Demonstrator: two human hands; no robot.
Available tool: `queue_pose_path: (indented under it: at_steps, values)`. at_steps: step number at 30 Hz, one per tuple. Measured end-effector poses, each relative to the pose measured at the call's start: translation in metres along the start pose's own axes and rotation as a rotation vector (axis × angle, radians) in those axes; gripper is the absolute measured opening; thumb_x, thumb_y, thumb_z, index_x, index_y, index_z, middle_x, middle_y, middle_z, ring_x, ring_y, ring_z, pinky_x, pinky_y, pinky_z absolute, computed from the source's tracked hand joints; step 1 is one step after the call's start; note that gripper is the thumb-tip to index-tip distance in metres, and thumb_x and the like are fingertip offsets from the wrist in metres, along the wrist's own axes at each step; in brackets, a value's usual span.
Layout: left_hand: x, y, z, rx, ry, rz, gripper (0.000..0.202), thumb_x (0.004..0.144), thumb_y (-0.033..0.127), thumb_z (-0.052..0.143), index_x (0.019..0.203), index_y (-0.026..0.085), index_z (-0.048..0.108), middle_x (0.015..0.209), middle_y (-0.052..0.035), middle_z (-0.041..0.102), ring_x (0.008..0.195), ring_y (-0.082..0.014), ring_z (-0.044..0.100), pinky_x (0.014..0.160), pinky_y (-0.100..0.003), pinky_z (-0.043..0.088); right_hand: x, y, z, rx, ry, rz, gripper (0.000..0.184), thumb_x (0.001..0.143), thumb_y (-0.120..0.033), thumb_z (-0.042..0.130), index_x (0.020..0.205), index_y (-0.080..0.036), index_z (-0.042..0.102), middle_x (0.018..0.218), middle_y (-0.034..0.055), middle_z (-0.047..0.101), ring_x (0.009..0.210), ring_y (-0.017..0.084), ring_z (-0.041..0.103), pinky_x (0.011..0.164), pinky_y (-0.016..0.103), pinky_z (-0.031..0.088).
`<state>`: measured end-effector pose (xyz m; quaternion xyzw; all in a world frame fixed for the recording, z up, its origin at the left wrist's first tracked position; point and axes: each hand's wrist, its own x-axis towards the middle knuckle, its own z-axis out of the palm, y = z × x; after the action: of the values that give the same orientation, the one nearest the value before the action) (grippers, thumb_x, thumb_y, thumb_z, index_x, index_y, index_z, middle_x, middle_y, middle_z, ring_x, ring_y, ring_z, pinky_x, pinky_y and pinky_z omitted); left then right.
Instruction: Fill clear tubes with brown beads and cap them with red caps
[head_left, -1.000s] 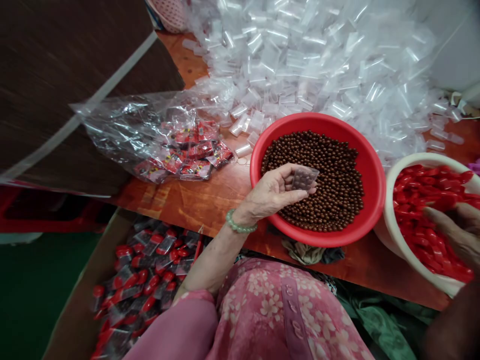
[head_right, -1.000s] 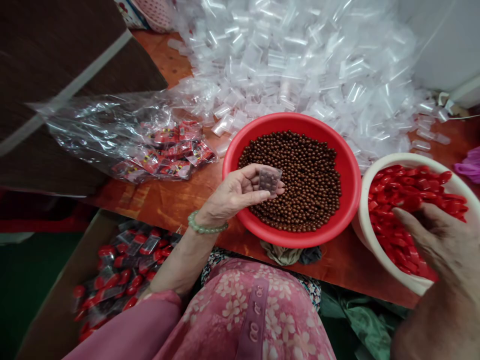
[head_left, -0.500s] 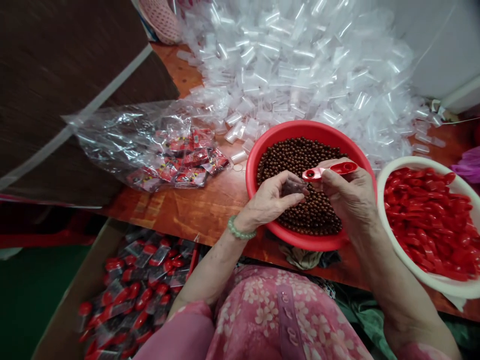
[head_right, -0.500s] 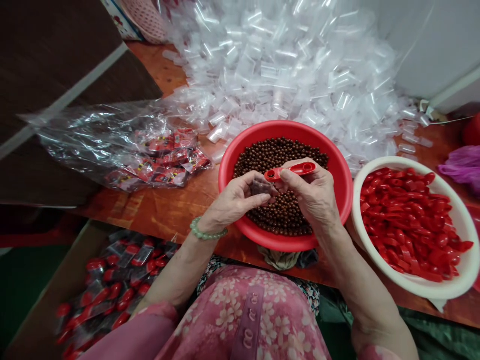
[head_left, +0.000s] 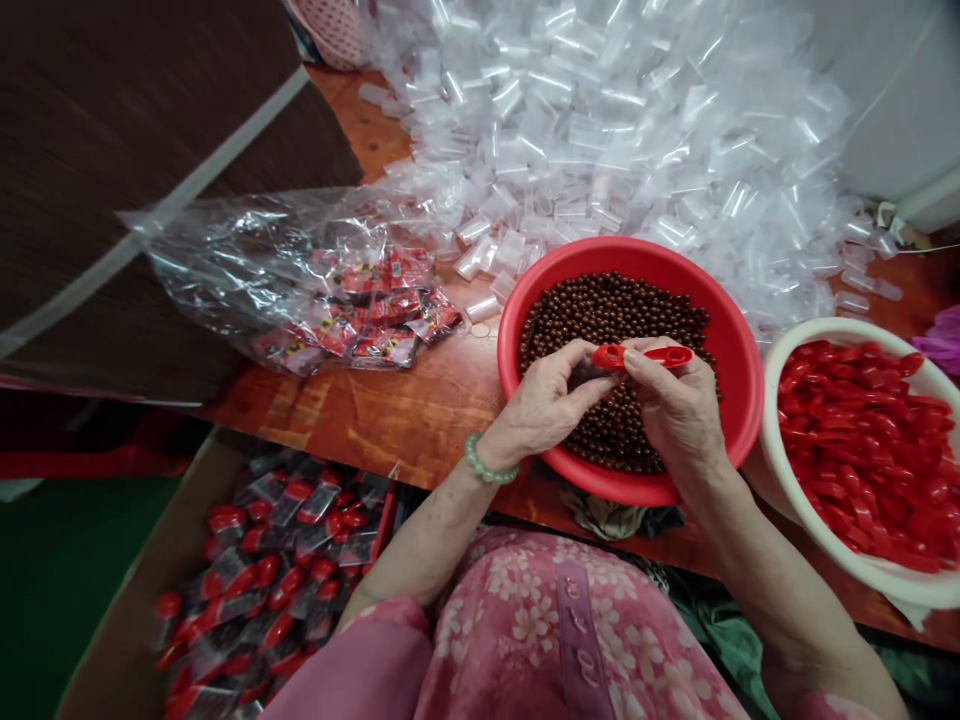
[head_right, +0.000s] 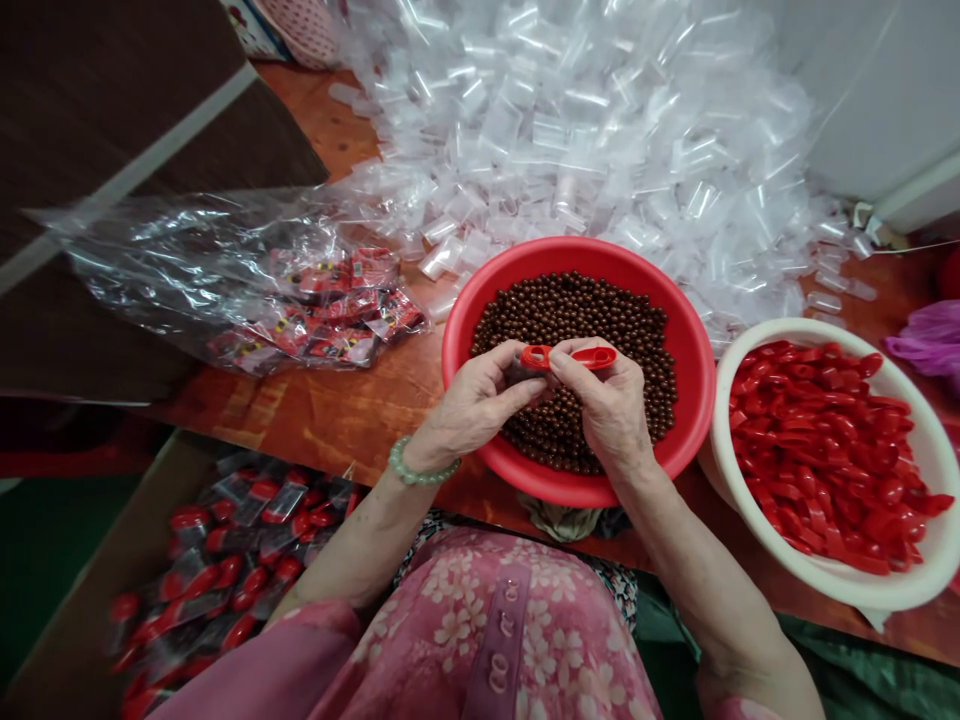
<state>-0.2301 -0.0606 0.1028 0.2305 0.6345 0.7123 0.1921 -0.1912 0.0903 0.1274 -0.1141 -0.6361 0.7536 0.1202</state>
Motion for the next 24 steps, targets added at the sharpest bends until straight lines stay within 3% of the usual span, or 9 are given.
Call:
queue_pose_path:
  at_steps: [4, 7, 10, 14, 18, 21, 24]
  values:
    - [-0.002, 0.003, 0.003, 0.167, 0.041, 0.022, 0.023, 0.094, 0.028, 0.063, 0.111, 0.015, 0.069, 0.095, -0.0046, 0.075, 0.086, -0.0157, 0.067, 0.084, -0.03, 0.055, 0.006, -0.004, 0.002, 0.104, -0.006, 0.23, 0.009, 0.062, -0.027, 0.081, 0.066, -0.021, 0.075, 0.077, 0.0004, 0.07, 0.07, 0.013, 0.058, 0.065, 0.027, 0.049]
    - [-0.003, 0.003, 0.005, 0.202, 0.037, 0.105, 0.031, 0.093, 0.019, 0.061, 0.122, 0.015, 0.071, 0.116, -0.0081, 0.078, 0.107, -0.0199, 0.072, 0.101, -0.034, 0.056, 0.01, -0.006, 0.002, 0.177, -0.003, 0.344, 0.008, 0.054, -0.022, 0.078, 0.059, -0.02, 0.072, 0.071, -0.0004, 0.068, 0.07, 0.012, 0.059, 0.062, 0.026, 0.048]
    - [-0.002, 0.0, 0.007, 0.141, 0.043, 0.154, 0.036, 0.093, 0.017, 0.062, 0.128, 0.017, 0.071, 0.135, -0.0086, 0.074, 0.127, -0.0216, 0.069, 0.116, -0.037, 0.051, 0.009, -0.005, 0.003, 0.22, 0.044, 0.368, 0.01, 0.054, -0.021, 0.08, 0.058, -0.021, 0.071, 0.068, -0.0017, 0.067, 0.067, 0.012, 0.059, 0.062, 0.025, 0.049]
    - [-0.003, -0.004, 0.006, 0.137, 0.071, 0.163, 0.033, 0.095, 0.018, 0.063, 0.127, 0.015, 0.073, 0.132, -0.0093, 0.075, 0.122, -0.0197, 0.071, 0.112, -0.035, 0.053, 0.004, -0.001, 0.006, 0.225, 0.063, 0.371, 0.014, 0.058, -0.026, 0.083, 0.064, -0.02, 0.072, 0.072, -0.0015, 0.069, 0.069, 0.013, 0.061, 0.064, 0.028, 0.052]
    - [-0.004, -0.004, 0.004, 0.215, 0.149, 0.212, 0.03, 0.095, 0.02, 0.066, 0.124, 0.016, 0.074, 0.118, -0.0085, 0.079, 0.107, -0.0173, 0.072, 0.1, -0.031, 0.057, 0.003, 0.0, 0.006, 0.18, 0.014, 0.427, 0.025, 0.061, -0.034, 0.087, 0.07, -0.021, 0.069, 0.074, -0.0019, 0.068, 0.067, 0.012, 0.058, 0.061, 0.026, 0.05]
    - [-0.005, -0.002, 0.002, 0.236, 0.136, 0.231, 0.029, 0.096, 0.023, 0.065, 0.122, 0.015, 0.074, 0.112, -0.0081, 0.078, 0.101, -0.0163, 0.07, 0.095, -0.03, 0.056, 0.003, 0.001, 0.002, 0.128, 0.003, 0.347, 0.036, 0.06, -0.034, 0.091, 0.082, -0.024, 0.065, 0.076, -0.0056, 0.066, 0.063, 0.01, 0.055, 0.058, 0.024, 0.049]
    - [-0.004, 0.001, 0.0, 0.181, 0.093, 0.21, 0.027, 0.097, 0.026, 0.064, 0.119, 0.013, 0.073, 0.114, -0.0086, 0.077, 0.104, -0.0168, 0.07, 0.099, -0.03, 0.055, 0.0, 0.0, -0.002, -0.112, -0.001, 0.064, 0.031, 0.074, -0.036, 0.087, 0.094, -0.026, 0.066, 0.085, -0.0052, 0.066, 0.068, 0.009, 0.058, 0.064, 0.024, 0.052]
